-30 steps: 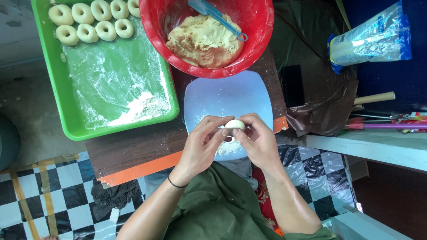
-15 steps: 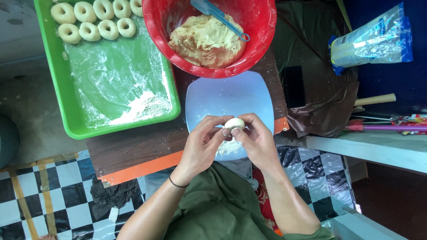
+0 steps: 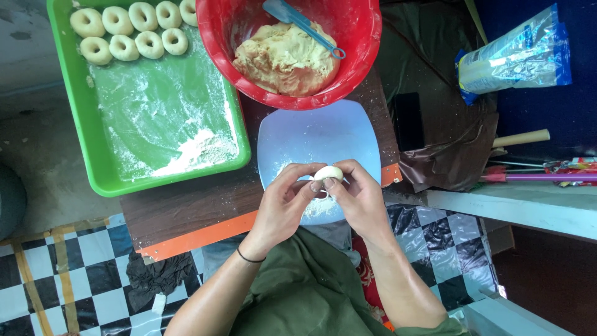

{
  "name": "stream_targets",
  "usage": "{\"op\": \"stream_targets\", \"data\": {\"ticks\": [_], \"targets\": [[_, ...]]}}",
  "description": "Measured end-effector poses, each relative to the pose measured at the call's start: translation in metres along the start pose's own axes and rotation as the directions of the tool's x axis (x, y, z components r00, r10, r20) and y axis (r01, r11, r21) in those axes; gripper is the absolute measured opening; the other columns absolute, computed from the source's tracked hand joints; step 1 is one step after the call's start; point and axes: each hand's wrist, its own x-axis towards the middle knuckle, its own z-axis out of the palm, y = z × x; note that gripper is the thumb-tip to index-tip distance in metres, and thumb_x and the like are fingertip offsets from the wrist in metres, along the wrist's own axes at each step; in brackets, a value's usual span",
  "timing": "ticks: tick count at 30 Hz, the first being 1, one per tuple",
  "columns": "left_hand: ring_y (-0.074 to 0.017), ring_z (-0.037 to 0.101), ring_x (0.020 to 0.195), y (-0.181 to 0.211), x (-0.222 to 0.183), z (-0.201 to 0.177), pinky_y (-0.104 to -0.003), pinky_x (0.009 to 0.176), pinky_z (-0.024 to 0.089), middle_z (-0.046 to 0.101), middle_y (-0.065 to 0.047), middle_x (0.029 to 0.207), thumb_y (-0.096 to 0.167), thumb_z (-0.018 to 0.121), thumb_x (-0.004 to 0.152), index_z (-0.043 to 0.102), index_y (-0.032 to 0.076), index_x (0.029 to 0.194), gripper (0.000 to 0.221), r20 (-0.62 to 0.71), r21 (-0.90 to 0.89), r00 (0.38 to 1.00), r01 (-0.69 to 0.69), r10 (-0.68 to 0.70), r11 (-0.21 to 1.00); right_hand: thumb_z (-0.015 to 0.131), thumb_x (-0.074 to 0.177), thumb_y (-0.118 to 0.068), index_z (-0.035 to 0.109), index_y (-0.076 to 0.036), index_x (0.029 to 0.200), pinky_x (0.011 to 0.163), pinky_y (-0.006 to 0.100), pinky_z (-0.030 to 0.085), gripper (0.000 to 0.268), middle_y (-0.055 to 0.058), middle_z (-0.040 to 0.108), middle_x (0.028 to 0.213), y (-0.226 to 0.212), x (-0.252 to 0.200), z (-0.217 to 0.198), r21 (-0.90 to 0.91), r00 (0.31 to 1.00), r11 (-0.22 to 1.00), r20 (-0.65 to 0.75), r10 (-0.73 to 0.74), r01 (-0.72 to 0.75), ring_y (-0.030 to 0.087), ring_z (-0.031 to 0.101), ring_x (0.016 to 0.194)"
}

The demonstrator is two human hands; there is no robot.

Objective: Shaping pieces of dough into ring-shaped donuts and placing them on a tray.

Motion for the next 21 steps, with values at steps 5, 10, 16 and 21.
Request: {"op": "stream_targets", "data": {"ticks": [5, 10, 16, 21], "targets": [[-0.0401, 0.071, 0.106, 0.0, 0.0, 0.0, -0.055, 0.088, 0.063, 0.062, -0.022, 0.117, 0.01, 0.06, 0.102, 0.062, -0.005, 0.131, 0.032, -0.005, -0.041, 1.0, 0.013, -0.013, 0.999, 0.071, 0.098, -0.008, 0.067, 0.002, 0.103, 0.088, 0.036, 0.054, 0.012, 0.009, 0.06, 0.096, -0.001, 0.004, -0.005, -0.038, 0.999, 0.998, 0.019, -0.05, 0.051, 0.013, 0.055, 0.093], [-0.0339, 0.072, 0.102, -0.003, 0.002, 0.003, -0.051, 0.088, 0.064, 0.063, -0.021, 0.116, 0.012, 0.062, 0.101, 0.063, -0.004, 0.13, 0.033, -0.045, -0.101, 0.999, 0.025, -0.029, 0.995, 0.072, 0.096, -0.01, 0.065, 0.003, 0.109, 0.087, 0.038, 0.055, 0.019, 0.009, 0.059, 0.097, 0.003, 0.005, -0.002, 0.018, 1.0, 1.0, -0.006, 0.023, -0.023, 0.016, 0.057, 0.095], [-0.0313, 0.073, 0.099, -0.005, 0.003, 0.0, -0.048, 0.087, 0.064, 0.063, -0.022, 0.118, 0.018, 0.063, 0.101, 0.062, -0.005, 0.132, 0.039, -0.051, -0.092, 0.994, 0.092, -0.097, 0.991, 0.071, 0.096, -0.007, 0.065, 0.004, 0.102, 0.085, 0.039, 0.054, 0.013, 0.011, 0.059, 0.097, 0.012, 0.015, -0.004, 0.024, 1.0, 1.0, 0.015, -0.015, 0.015, 0.016, 0.056, 0.094], [-0.0308, 0.074, 0.099, -0.009, 0.006, -0.002, -0.045, 0.087, 0.063, 0.064, -0.022, 0.115, 0.015, 0.067, 0.098, 0.065, -0.006, 0.128, 0.036, -0.085, -0.035, 0.994, 0.068, -0.071, 0.997, 0.07, 0.095, -0.003, 0.068, 0.005, 0.103, 0.082, 0.038, 0.055, 0.012, 0.012, 0.06, 0.096, 0.016, 0.019, -0.004, -0.009, 0.998, 0.999, 0.038, -0.052, 0.052, 0.015, 0.057, 0.094]]}}
